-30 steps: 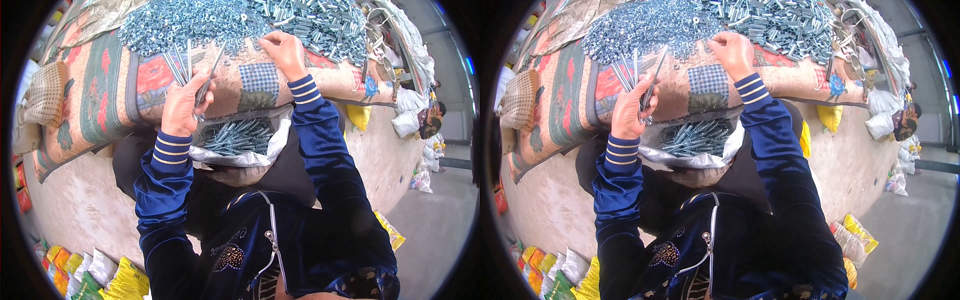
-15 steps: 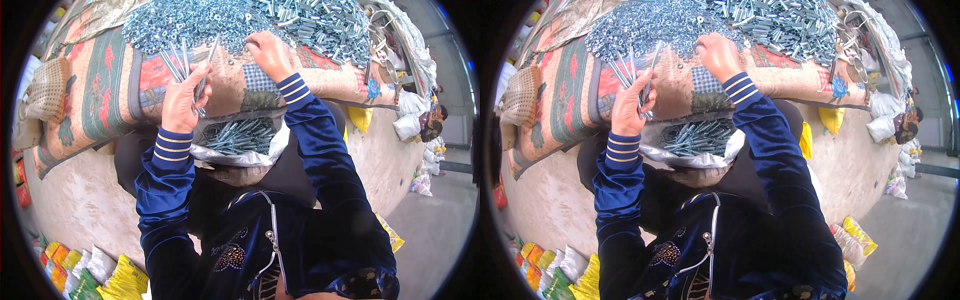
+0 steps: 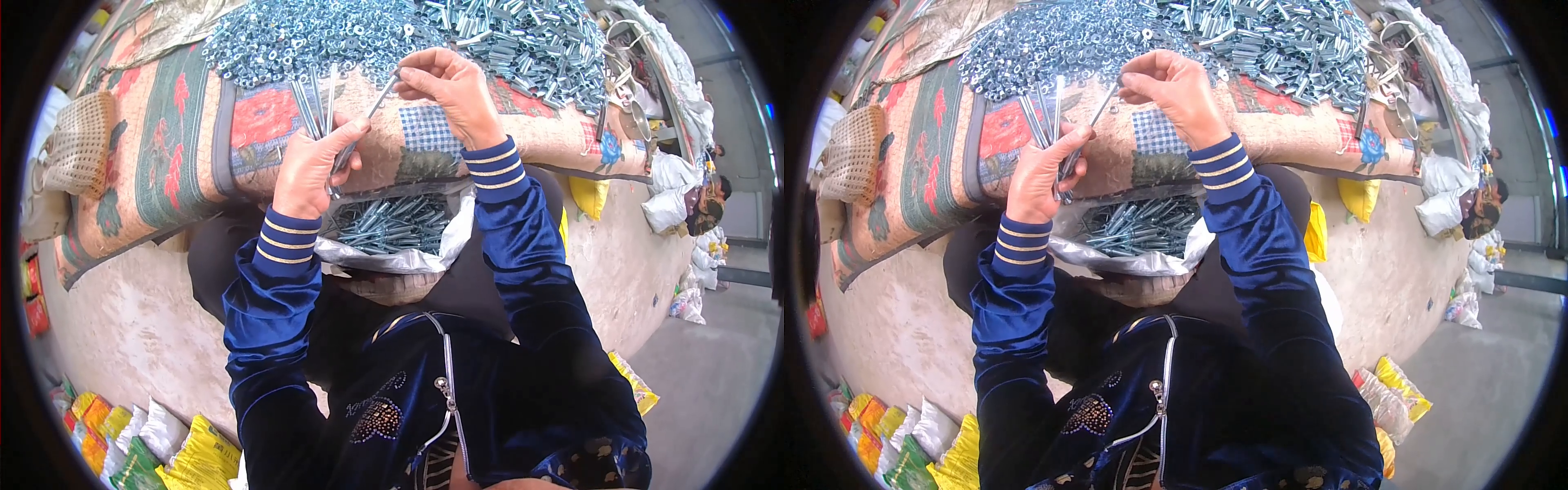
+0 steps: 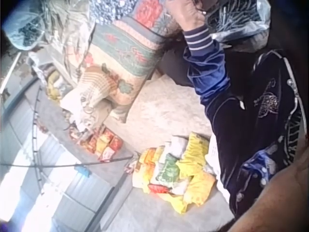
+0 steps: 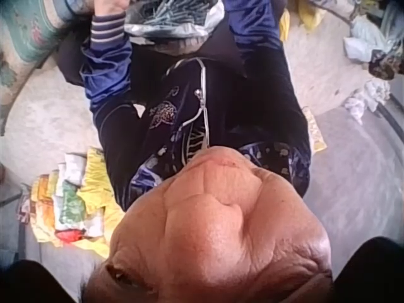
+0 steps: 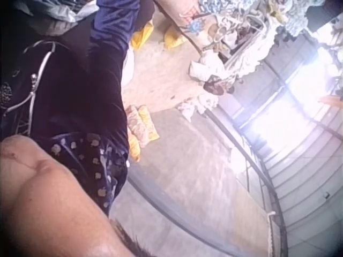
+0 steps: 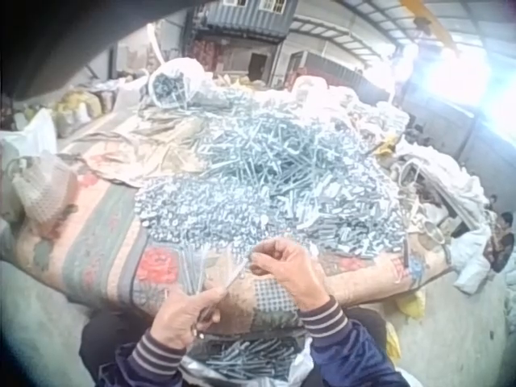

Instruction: The person assembles fasteners by picking up nuts and washers from the table and threading them onto metal rods by hand.

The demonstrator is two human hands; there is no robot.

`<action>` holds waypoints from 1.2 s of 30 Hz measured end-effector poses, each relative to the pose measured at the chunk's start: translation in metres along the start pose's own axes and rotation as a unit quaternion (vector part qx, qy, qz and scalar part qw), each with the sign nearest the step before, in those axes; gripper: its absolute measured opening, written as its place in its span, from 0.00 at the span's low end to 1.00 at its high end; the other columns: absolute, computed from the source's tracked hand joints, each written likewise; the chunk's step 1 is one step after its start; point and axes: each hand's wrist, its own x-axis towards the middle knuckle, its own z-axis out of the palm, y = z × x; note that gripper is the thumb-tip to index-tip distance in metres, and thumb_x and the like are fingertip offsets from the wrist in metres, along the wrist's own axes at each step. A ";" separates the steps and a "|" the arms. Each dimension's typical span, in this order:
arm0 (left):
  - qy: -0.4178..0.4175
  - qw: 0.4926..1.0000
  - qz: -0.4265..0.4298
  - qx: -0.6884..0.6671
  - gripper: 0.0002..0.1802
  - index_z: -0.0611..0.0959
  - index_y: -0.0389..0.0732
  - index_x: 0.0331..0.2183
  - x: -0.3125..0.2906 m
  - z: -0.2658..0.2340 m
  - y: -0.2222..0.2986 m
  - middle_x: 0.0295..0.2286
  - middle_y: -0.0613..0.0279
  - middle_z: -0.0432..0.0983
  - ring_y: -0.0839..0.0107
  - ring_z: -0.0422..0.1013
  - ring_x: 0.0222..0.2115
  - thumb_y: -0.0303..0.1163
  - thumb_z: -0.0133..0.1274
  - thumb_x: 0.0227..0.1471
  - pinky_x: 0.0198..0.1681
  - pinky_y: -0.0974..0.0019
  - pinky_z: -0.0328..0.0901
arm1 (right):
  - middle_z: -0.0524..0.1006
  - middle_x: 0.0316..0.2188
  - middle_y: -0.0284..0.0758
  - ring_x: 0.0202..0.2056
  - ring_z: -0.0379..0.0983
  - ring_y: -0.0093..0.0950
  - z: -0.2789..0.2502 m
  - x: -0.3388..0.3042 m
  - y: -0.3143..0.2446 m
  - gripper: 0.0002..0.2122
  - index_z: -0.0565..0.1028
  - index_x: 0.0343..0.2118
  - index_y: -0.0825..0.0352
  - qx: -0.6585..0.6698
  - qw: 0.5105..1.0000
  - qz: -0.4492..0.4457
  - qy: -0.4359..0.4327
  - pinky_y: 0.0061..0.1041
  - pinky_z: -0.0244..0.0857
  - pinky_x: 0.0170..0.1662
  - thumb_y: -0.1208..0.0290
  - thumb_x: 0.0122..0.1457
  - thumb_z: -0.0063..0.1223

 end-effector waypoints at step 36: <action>-0.003 0.999 0.011 -0.037 0.10 0.78 0.40 0.31 -0.003 0.006 0.002 0.22 0.66 0.74 0.80 0.70 0.17 0.37 0.56 0.51 0.11 0.81 0.51 | 0.75 0.28 0.29 0.28 0.71 0.17 0.000 0.004 -0.015 0.14 0.72 0.41 0.69 -0.003 0.990 0.051 -0.133 0.16 0.66 0.34 0.72 0.52 0.60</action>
